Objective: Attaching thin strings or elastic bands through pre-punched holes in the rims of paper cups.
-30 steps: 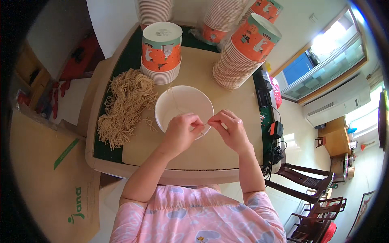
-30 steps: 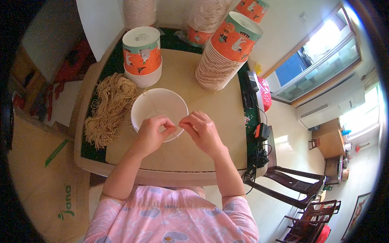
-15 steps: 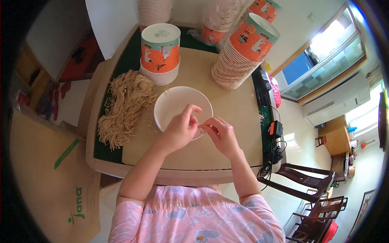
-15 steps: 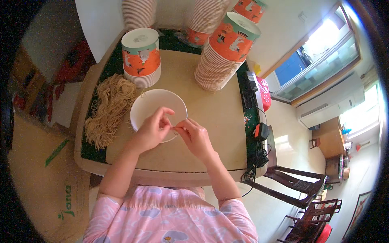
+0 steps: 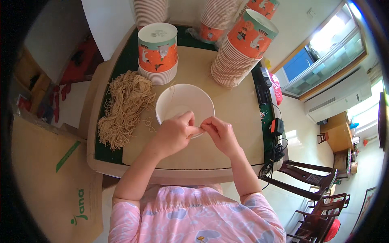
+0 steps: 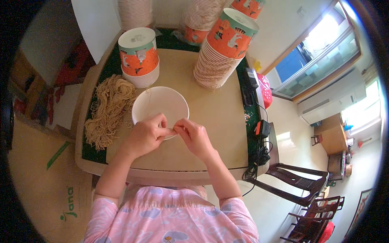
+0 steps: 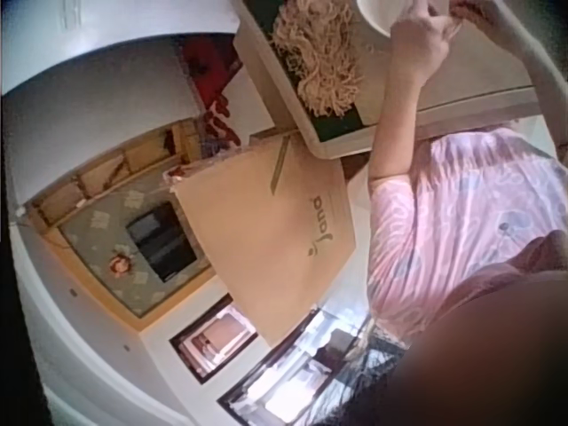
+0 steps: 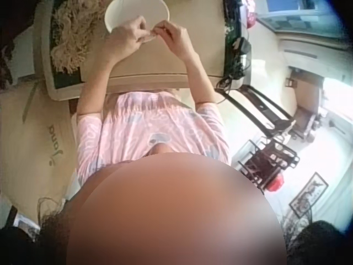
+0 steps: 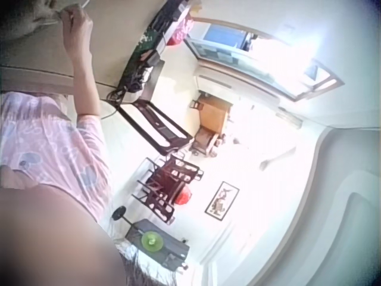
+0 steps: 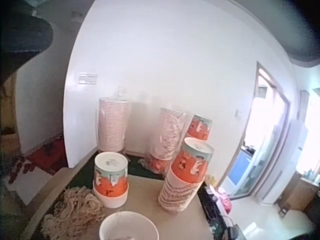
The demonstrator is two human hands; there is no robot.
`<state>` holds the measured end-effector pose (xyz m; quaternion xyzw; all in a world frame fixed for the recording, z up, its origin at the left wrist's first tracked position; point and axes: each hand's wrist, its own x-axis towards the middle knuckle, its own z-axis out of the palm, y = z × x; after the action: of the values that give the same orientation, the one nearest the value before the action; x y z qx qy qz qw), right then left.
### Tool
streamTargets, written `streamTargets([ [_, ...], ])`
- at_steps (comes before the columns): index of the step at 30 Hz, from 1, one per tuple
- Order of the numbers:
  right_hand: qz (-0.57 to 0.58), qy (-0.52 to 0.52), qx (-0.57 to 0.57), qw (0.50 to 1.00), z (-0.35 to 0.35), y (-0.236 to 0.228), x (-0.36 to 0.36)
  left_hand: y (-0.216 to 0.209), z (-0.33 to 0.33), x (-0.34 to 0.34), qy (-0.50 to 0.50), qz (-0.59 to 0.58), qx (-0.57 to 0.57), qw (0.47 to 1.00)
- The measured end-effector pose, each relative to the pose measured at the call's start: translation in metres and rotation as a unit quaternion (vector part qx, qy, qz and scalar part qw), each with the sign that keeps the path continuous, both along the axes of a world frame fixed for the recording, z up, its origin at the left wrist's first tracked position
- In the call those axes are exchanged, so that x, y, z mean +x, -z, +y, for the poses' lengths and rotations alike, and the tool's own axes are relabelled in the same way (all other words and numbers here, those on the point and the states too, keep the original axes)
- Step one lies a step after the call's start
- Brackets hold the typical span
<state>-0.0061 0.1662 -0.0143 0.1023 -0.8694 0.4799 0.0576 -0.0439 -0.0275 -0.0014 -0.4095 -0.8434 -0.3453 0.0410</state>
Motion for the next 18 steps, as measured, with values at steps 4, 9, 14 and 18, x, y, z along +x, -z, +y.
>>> streamTargets([
  [4, -0.033, 0.003, -0.009, 0.999, 0.004, -0.001, -0.002, -0.001, 0.007, 0.003, -0.010, 0.089, -0.058, 0.994],
  [9, 0.010, -0.002, -0.010, 1.000, 0.000, 0.004, -0.002, 0.004, 0.015, 0.003, -0.015, 0.077, -0.032, 0.996],
  [14, 0.048, 0.016, -0.036, 0.998, -0.005, 0.009, 0.001, 0.005, 0.007, 0.003, -0.025, 0.074, -0.065, 0.995],
  [18, 0.043, 0.030, -0.060, 0.997, -0.005, 0.009, 0.001, 0.004, 0.007, 0.001, -0.021, 0.107, -0.109, 0.988],
])
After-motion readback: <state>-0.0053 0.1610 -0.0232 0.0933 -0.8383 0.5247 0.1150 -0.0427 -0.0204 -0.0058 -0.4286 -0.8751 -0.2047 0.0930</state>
